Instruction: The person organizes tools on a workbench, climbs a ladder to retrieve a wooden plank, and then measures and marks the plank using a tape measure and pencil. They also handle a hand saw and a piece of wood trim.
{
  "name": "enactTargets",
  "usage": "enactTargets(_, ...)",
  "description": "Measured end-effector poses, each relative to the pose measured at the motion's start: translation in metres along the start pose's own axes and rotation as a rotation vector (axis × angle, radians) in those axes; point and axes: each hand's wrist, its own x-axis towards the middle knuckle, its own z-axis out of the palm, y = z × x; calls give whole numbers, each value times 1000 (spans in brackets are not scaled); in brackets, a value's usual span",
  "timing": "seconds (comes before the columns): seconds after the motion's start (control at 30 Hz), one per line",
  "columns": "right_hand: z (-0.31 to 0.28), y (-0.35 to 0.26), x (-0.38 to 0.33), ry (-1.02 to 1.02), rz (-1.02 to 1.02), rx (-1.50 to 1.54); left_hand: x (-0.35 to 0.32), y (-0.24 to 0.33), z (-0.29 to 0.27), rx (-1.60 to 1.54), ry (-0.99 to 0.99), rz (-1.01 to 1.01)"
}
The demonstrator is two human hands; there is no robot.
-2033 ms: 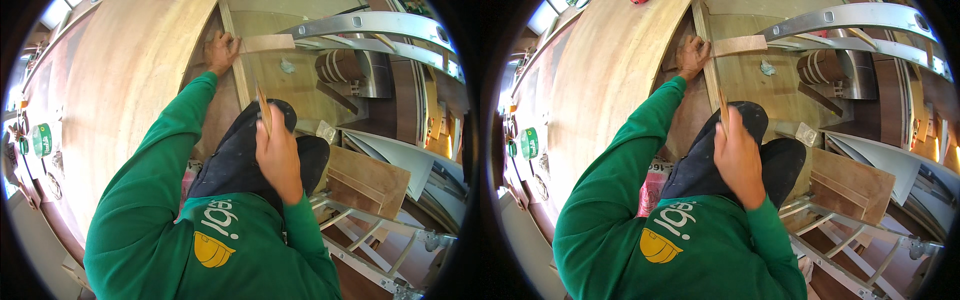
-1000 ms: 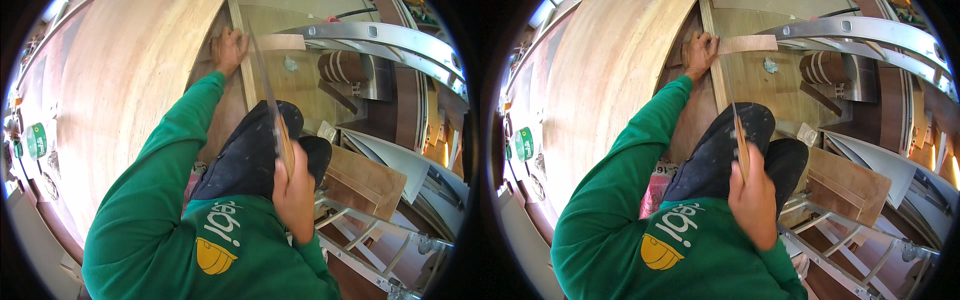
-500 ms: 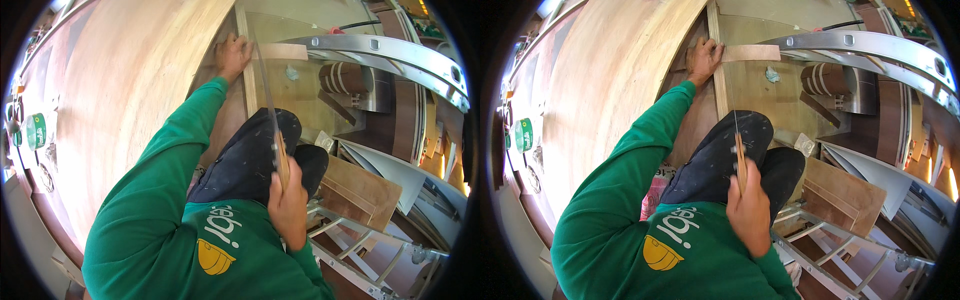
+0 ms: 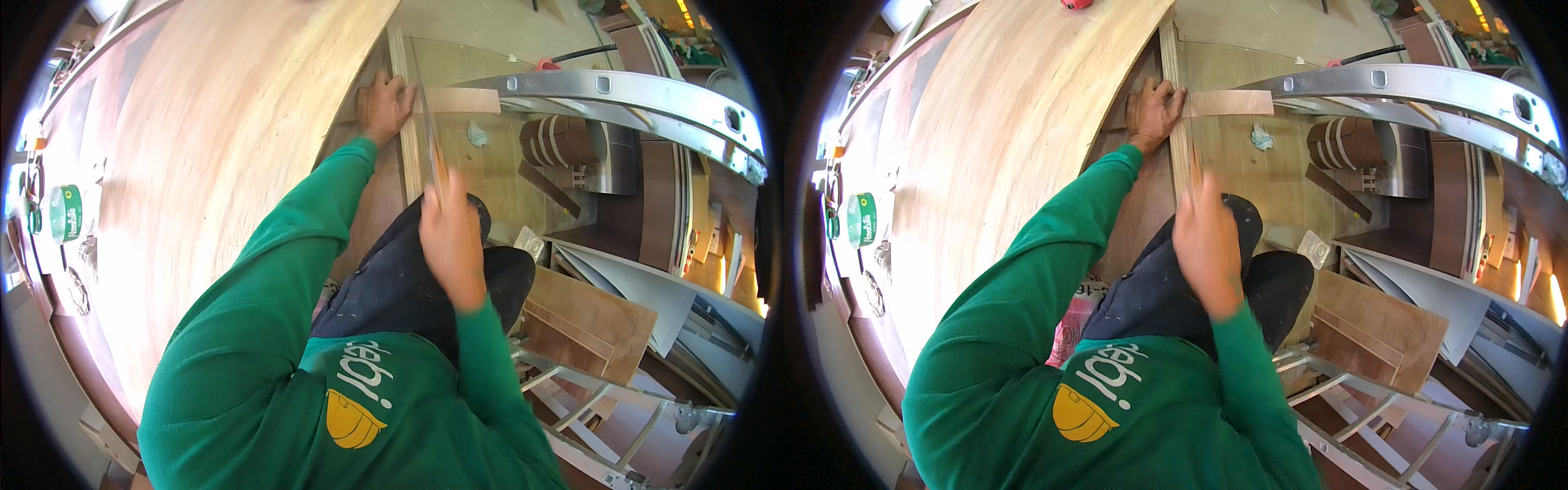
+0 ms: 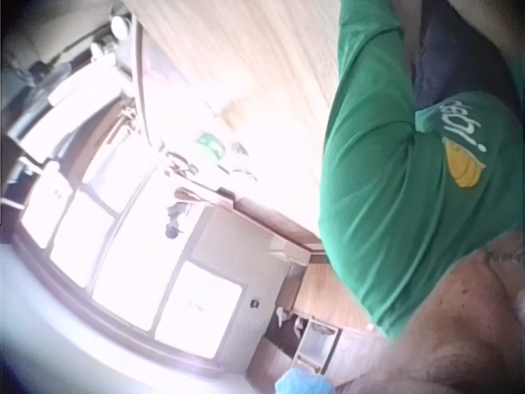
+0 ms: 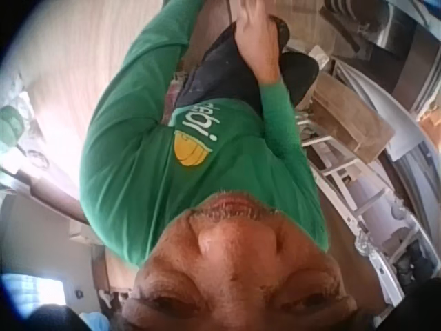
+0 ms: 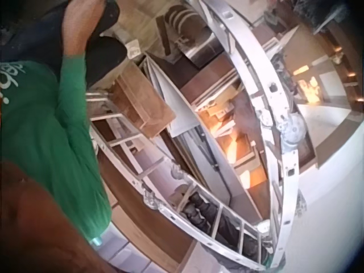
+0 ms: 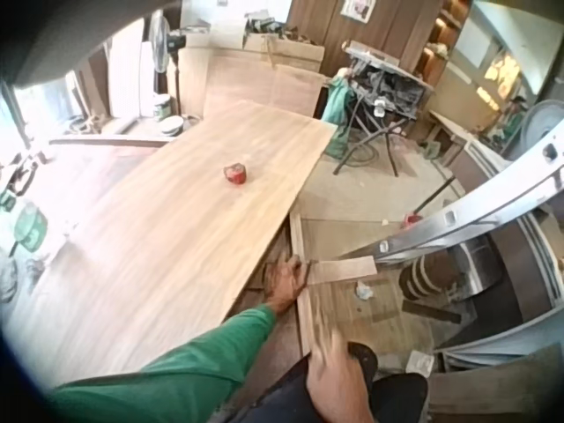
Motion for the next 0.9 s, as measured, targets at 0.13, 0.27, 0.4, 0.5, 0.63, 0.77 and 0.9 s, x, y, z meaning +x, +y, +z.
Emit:
enactTargets(0.13, -58, -37, -116, -34, 153, 93, -2, 7, -6, -68, -46, -44)
enactTargets(0.27, -26, -14, -42, -34, 63, 102, -2, -4, -5, -30, 30, 13)
enactTargets(0.4, 26, 24, 91, 118, -34, -33, 3, 20, 4, -68, -51, 22)
enactTargets(0.5, 17, 5, 94, 97, -11, -46, 0, 19, 2, -30, -69, -8)
enactTargets(0.63, -16, -15, -32, -56, 7, 115, 2, -12, -6, -13, 31, -10)
enactTargets(0.77, -45, -24, -103, -30, 151, 108, 0, 8, -3, -34, 50, 24)
enactTargets(0.9, 17, 21, 24, 62, -4, 18, -2, 5, -5, -43, 9, -2)
